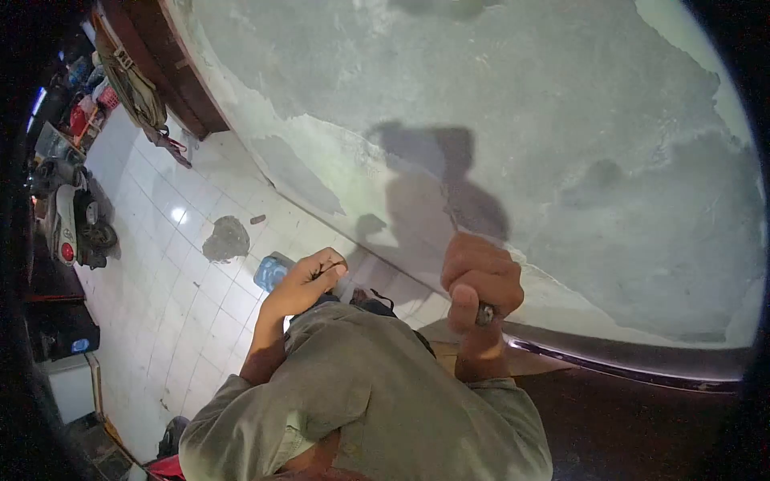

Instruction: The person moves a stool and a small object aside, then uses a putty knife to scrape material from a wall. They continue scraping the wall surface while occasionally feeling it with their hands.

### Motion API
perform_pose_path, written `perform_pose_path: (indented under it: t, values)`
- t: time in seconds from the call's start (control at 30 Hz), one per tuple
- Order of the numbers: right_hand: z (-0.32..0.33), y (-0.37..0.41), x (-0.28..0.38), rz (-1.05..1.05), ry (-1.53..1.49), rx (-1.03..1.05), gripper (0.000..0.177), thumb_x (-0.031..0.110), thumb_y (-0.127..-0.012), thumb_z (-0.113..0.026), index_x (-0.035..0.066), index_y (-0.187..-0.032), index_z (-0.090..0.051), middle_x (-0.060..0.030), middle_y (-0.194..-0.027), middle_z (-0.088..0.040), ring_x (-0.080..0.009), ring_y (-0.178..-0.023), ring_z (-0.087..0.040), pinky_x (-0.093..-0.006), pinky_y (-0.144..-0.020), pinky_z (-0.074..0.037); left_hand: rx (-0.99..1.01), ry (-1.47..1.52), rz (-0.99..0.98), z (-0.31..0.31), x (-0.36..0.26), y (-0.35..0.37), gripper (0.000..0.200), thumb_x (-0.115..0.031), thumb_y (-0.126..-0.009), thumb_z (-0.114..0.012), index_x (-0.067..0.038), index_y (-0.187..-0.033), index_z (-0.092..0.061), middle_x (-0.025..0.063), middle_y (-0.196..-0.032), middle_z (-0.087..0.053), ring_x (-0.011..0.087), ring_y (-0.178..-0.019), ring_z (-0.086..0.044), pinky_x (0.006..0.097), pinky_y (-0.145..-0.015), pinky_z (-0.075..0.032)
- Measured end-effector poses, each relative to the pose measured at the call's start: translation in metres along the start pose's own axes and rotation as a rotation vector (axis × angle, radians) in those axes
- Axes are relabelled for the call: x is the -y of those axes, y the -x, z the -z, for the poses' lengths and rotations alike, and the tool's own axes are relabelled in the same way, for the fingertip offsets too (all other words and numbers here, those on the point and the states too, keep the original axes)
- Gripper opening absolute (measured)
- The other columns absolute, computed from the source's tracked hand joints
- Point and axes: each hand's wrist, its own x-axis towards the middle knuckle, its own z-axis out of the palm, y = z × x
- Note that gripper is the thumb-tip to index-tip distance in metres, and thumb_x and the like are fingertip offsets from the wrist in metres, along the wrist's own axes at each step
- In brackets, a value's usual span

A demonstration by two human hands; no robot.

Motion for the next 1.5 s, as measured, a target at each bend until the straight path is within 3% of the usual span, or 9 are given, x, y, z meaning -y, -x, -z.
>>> perform_pose_path:
  t: [0.17,0.27,0.57,0.77,0.87,0.97,1.2,1.33,1.5]
  values:
    - [-0.006,0.031,-0.022,-0.071,0.115,0.057,0.046,0.022,-0.102,-0.050,0.007,-0.060,-0.041,-0.0015,-0.053,-0.043,-0.0123,-0.046,-0.037,-0.0289,-0.044,-0.026,0.011,-0.008,0.015,-0.004,0.000,-0.001,0.023,-0.025,-0.102,-0.059,-0.003,-0.103,-0.059,-0.0023,-0.079,-0.050,0.0073,-0.074,-0.050,0.0255,-0.068,-0.048]
    - [0.002,0.020,-0.002,0.058,0.286,0.067,0.039,0.015,-0.099,-0.049,0.006,-0.061,-0.041,-0.0017,-0.054,-0.043,-0.0129,-0.046,-0.038,-0.0287,-0.044,-0.026,-0.042,-0.104,0.010,-0.012,-0.002,0.016,0.017,-0.021,-0.101,-0.058,-0.004,-0.098,-0.058,-0.0056,-0.076,-0.045,0.0053,-0.069,-0.039,0.0241,-0.063,-0.035]
    - [-0.028,0.054,-0.013,-0.336,-0.222,0.323,0.027,0.002,-0.085,-0.063,0.003,-0.062,-0.047,-0.0039,-0.055,-0.044,-0.0157,-0.047,-0.042,-0.0306,-0.046,-0.033,-0.163,0.183,0.068,-0.006,0.011,-0.002,0.021,-0.026,-0.102,-0.054,-0.006,-0.104,-0.058,-0.0035,-0.075,-0.050,0.0067,-0.066,-0.046,0.0228,-0.061,-0.041]
    - [-0.053,0.061,0.004,-0.702,-0.058,0.598,0.033,0.013,-0.083,-0.076,0.009,-0.112,-0.062,-0.0065,-0.076,-0.056,-0.0181,-0.064,-0.055,-0.0305,-0.059,-0.042,-0.133,0.882,-0.120,-0.020,0.029,-0.025,0.041,-0.028,-0.094,-0.048,0.000,-0.124,-0.052,0.0088,-0.101,-0.056,0.0208,-0.086,-0.054,0.0321,-0.081,-0.046]
    - [-0.069,0.054,0.010,-0.644,0.049,0.431,0.037,0.010,-0.085,-0.073,0.010,-0.121,-0.060,-0.0075,-0.075,-0.054,-0.0181,-0.065,-0.052,-0.0297,-0.060,-0.042,-0.016,1.102,-0.175,-0.036,0.016,-0.031,0.044,-0.027,-0.092,-0.046,0.000,-0.127,-0.051,0.0115,-0.109,-0.056,0.0254,-0.096,-0.056,0.0372,-0.091,-0.044]
    - [-0.056,0.071,-0.003,-0.624,0.075,0.396,0.037,0.005,-0.083,-0.073,0.005,-0.119,-0.062,-0.0026,-0.074,-0.053,-0.0092,-0.063,-0.046,-0.0243,-0.059,-0.038,0.209,1.165,-0.270,-0.040,0.023,-0.042,0.055,-0.021,-0.085,-0.043,-0.003,-0.136,-0.043,0.0147,-0.122,-0.053,0.0294,-0.109,-0.057,0.0399,-0.093,-0.047]
    - [-0.040,0.065,-0.004,-0.599,0.006,0.261,0.016,0.005,-0.091,-0.064,0.003,-0.106,-0.066,-0.0008,-0.071,-0.053,-0.0072,-0.063,-0.045,-0.0234,-0.058,-0.037,0.069,0.972,-0.163,-0.061,0.000,-0.038,0.053,-0.013,-0.087,-0.047,-0.005,-0.139,-0.041,0.0106,-0.121,-0.051,0.0253,-0.114,-0.055,0.0397,-0.098,-0.043]
    - [-0.023,0.057,0.010,-0.692,-0.057,0.135,0.005,0.005,-0.089,-0.065,0.000,-0.088,-0.064,-0.0051,-0.070,-0.057,-0.0126,-0.058,-0.050,-0.0257,-0.056,-0.039,0.041,0.592,-0.154,-0.060,-0.004,-0.044,0.037,-0.017,-0.095,-0.054,-0.011,-0.131,-0.048,0.0034,-0.111,-0.047,0.0127,-0.104,-0.049,0.0258,-0.094,-0.038]
    - [0.016,0.021,0.039,-0.435,-0.226,-0.101,0.045,0.026,-0.092,-0.064,0.003,-0.059,-0.044,-0.0044,-0.056,-0.049,-0.0131,-0.050,-0.040,-0.0304,-0.047,-0.027,0.013,0.299,-0.141,-0.066,-0.019,-0.033,0.023,-0.011,-0.098,-0.054,-0.011,-0.121,-0.057,-0.0054,-0.098,-0.049,0.0051,-0.085,-0.042,0.0208,-0.077,-0.035]
